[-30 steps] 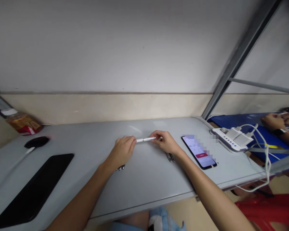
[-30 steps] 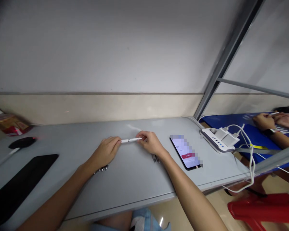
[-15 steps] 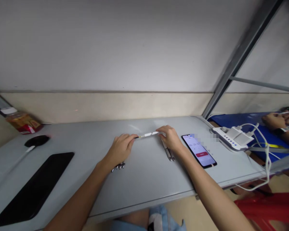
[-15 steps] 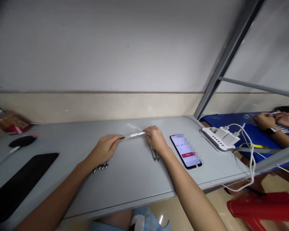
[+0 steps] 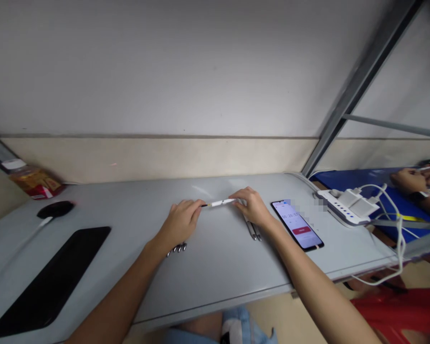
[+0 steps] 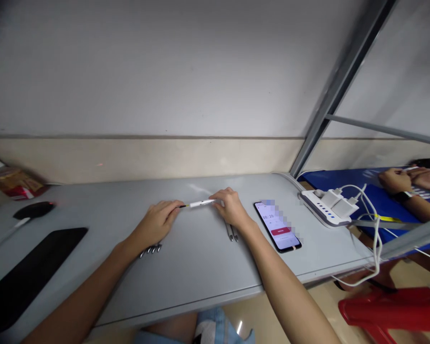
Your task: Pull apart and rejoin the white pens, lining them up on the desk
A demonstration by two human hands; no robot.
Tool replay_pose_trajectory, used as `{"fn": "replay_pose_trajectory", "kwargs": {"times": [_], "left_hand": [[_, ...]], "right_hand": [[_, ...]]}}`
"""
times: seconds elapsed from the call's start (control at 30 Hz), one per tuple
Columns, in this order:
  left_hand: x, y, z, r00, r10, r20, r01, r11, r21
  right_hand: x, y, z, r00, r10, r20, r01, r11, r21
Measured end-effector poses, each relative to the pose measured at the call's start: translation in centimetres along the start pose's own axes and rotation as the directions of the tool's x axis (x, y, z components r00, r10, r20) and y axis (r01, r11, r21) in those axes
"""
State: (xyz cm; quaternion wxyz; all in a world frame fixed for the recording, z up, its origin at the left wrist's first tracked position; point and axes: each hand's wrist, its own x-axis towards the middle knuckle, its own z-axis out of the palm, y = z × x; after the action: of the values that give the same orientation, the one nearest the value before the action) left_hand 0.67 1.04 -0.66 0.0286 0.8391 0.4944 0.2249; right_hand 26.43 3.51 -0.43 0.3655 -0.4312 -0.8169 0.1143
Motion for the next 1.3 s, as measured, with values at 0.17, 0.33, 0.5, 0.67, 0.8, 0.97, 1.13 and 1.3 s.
{"fn": "replay_pose_trajectory", "kwargs": {"times": [0.17,0.33,0.5,0.67,0.8,0.97,1.13,1.3], "left_hand": [[0.0,0.3,0.2,1.000,-0.018,0.015,0.018,0.999,-0.049],[0.0,0.0,0.4,0.999,0.022,0.048,-0.022,1.000,-0.012],[0.1,-0.1,0.3,0.997,0.025,0.077,-0.024,0.999,-0.024],[0.0,-0.2,0.5,0.997,0.037,0.070,-0.034,0.999,-0.042],[0.0,-0.4,0.3,0.996,0.059,0.071,-0.054,0.996,-0.074],[0.2,0.1,-0.1,0.994,0.079,0.075,-0.072,0.993,-0.091],[0.3,0.6,-0.4,0.994,0.088,0.067,-0.083,0.993,-0.079],[0.2,0.3,-0.3,0.995,0.084,0.055,-0.079,0.994,-0.080]], "right_hand": [[-0.1,-0.8,0.3,0.998,-0.036,0.048,0.035,0.999,0.006],[-0.1,-1.3,0.4,0.998,-0.041,0.056,0.036,0.996,0.082],[0.1,-1.3,0.3,0.999,0.018,0.038,-0.025,0.978,0.209],[0.0,-1.1,0.4,0.996,0.066,0.067,-0.084,0.945,0.316],[-0.2,-1.3,0.3,0.974,0.141,0.176,-0.195,0.917,0.348],[-0.2,-1.5,0.2,0.958,0.189,0.217,-0.254,0.910,0.329],[-0.1,-1.3,0.2,0.934,0.235,0.268,-0.317,0.890,0.327],[-0.1,-1.4,-0.3,0.967,0.134,0.216,-0.219,0.872,0.438]]}}
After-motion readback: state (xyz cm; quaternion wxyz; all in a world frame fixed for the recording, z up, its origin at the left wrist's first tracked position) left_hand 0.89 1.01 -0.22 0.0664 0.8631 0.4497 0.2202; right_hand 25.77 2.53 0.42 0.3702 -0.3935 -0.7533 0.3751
